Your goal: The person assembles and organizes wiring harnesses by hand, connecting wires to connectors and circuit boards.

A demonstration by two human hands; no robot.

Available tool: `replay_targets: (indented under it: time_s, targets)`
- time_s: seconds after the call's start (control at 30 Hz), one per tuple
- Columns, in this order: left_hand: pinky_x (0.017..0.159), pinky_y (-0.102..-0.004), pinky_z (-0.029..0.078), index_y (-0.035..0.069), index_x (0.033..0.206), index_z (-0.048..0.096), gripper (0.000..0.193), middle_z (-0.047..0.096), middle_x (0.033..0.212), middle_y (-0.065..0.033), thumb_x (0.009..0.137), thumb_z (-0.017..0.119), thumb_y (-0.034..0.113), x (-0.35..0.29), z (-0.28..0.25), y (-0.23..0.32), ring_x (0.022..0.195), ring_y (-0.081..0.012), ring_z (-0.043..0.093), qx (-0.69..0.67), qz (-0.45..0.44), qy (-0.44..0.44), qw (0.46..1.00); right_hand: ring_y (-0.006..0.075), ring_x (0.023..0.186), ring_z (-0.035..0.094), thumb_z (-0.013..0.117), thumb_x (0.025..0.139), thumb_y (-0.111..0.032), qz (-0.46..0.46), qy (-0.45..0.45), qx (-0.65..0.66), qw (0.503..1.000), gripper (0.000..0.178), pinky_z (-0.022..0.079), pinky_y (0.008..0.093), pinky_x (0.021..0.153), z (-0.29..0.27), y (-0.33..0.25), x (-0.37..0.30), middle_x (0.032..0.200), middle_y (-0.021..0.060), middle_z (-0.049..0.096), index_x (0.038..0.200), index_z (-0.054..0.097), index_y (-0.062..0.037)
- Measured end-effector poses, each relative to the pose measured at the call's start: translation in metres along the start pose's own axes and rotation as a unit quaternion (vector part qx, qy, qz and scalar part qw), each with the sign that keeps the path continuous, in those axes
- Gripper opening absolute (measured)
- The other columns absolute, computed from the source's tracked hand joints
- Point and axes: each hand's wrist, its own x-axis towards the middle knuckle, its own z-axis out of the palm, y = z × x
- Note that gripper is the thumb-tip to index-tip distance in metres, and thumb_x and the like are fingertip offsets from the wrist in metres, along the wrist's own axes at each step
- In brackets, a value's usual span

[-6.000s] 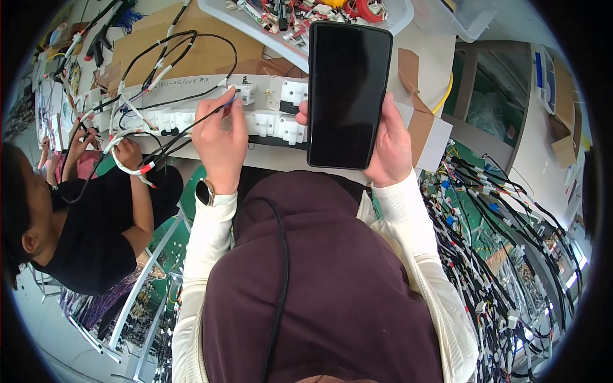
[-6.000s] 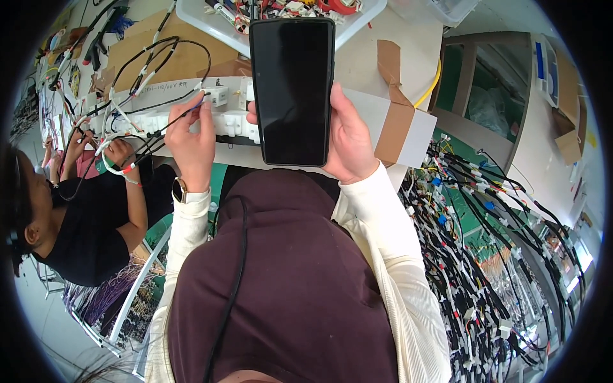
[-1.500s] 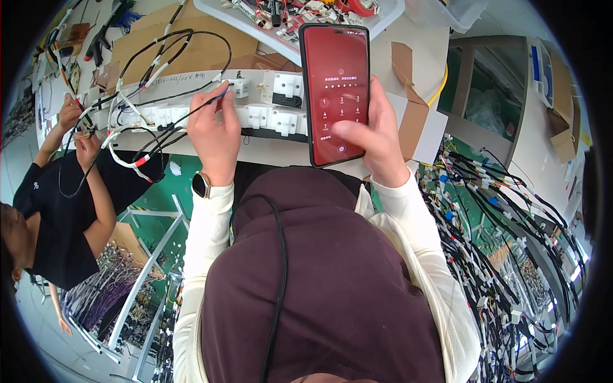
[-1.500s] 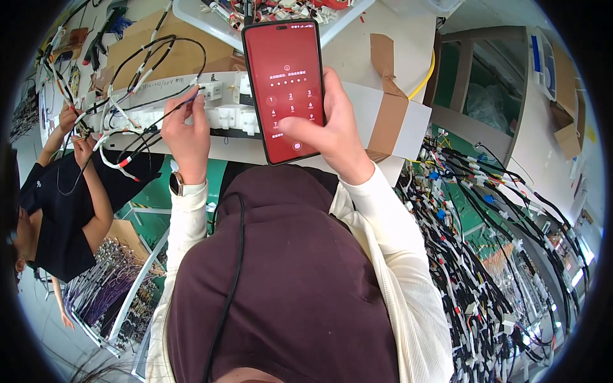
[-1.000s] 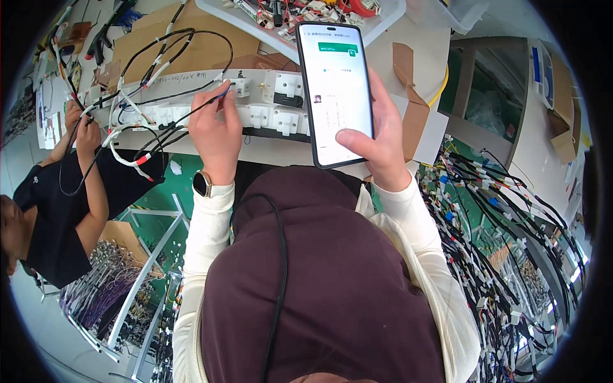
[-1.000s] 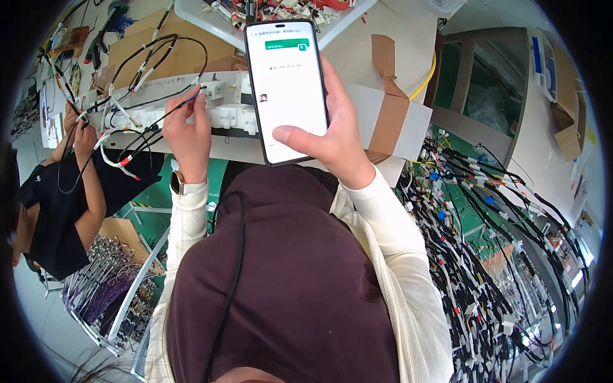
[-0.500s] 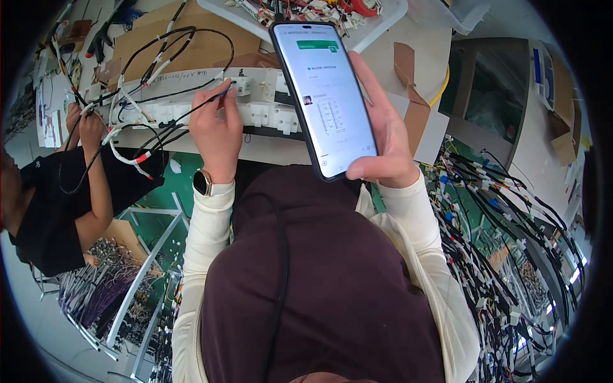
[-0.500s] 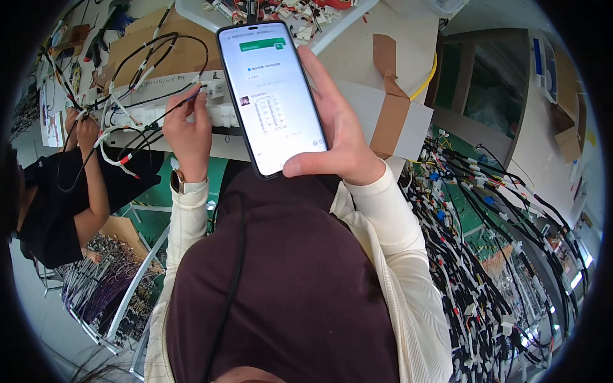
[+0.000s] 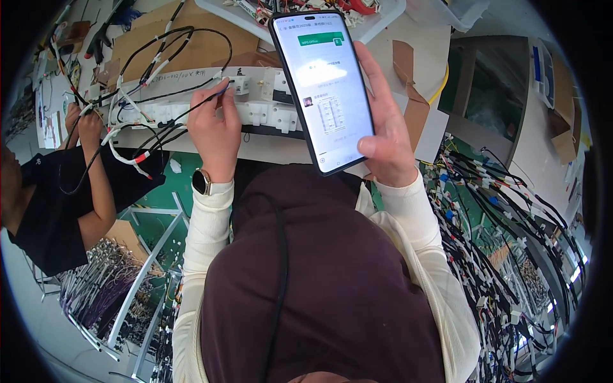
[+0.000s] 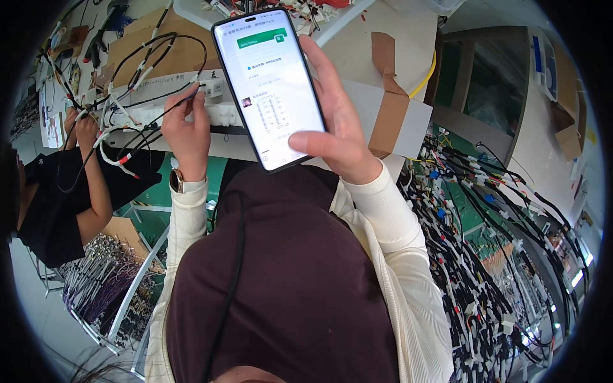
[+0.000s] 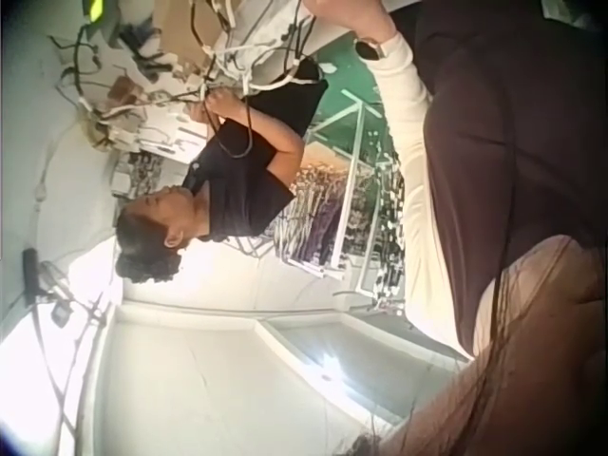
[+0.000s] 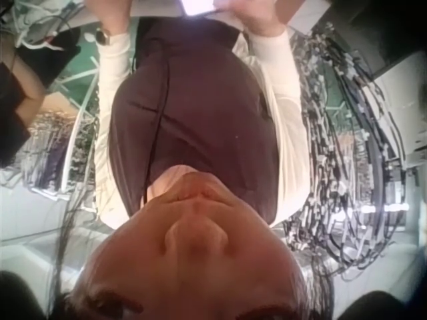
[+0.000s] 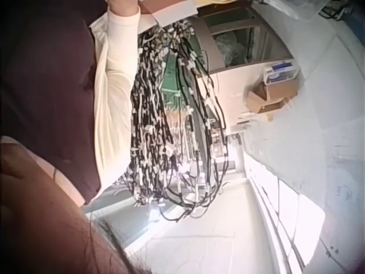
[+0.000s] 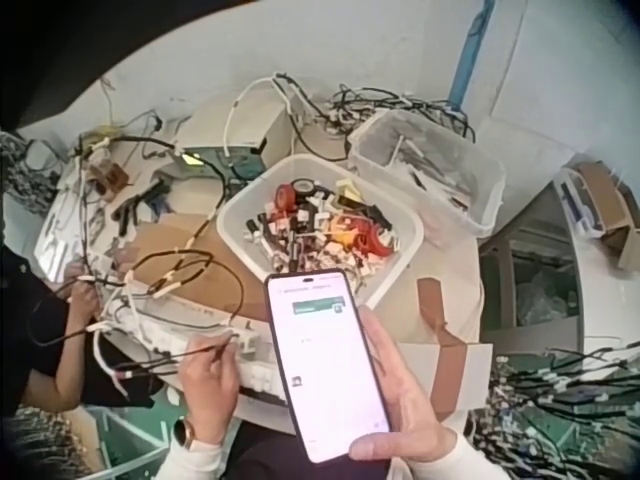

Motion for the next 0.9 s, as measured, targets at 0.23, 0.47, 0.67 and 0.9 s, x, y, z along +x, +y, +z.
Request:
replay_targets:
  time_s: [0.23, 0.47, 0.67, 0.9]
  targets:
    - [0.063, -0.0333, 0.051, -0.002, 0.097, 0.072, 0.011, 0.066, 0.087, -0.0132, 0.087, 0.068, 0.002, 0.0, 0.002, -0.002, 0.072, -0.0276, 0.065, -0.013, 0.012, 0.013, 1.0, 0.0221, 0.13, 0.048, 0.086, 0.066, -0.013, -0.065, 0.009, -0.084, 0.994, 0.115, 0.041, 0.0358, 0.108, -0.005, 0.005, 0.0, 0.145, 0.0167, 0.042, 0.155, 0.014, 0.0005]
    - [0.064, -0.0342, 0.051, -0.002, 0.095, 0.072, 0.011, 0.067, 0.086, -0.0136, 0.086, 0.068, 0.001, 0.0, 0.001, 0.0, 0.073, -0.0285, 0.065, -0.002, 0.009, 0.01, 1.0, 0.0216, 0.13, 0.047, 0.097, 0.057, -0.017, -0.1, 0.034, -0.141, 0.984, 0.13, 0.042, 0.0353, 0.107, 0.0, 0.01, 0.001, 0.147, 0.0166, 0.041, 0.154, 0.013, 0.0052]
    - [0.065, -0.0349, 0.051, -0.002, 0.096, 0.072, 0.012, 0.067, 0.086, -0.0137, 0.086, 0.068, 0.002, -0.001, 0.002, -0.003, 0.074, -0.0291, 0.065, -0.001, 0.008, 0.012, 1.0, 0.0216, 0.128, 0.052, 0.083, 0.071, -0.031, -0.007, 0.008, -0.05, 0.999, 0.107, 0.042, 0.0337, 0.107, -0.002, 0.002, -0.005, 0.142, 0.0179, 0.048, 0.15, 0.022, 0.0093]
    - [0.067, -0.0346, 0.051, -0.001, 0.101, 0.071, 0.015, 0.066, 0.091, -0.0136, 0.087, 0.066, 0.001, -0.001, -0.002, -0.001, 0.074, -0.028, 0.064, -0.006, -0.006, 0.001, 1.0, 0.0218, 0.124, 0.054, 0.058, 0.091, -0.03, 0.019, 0.102, -0.02, 0.994, 0.064, 0.038, 0.0333, 0.108, -0.009, 0.005, 0.001, 0.135, 0.0142, 0.054, 0.141, 0.039, 0.0051]
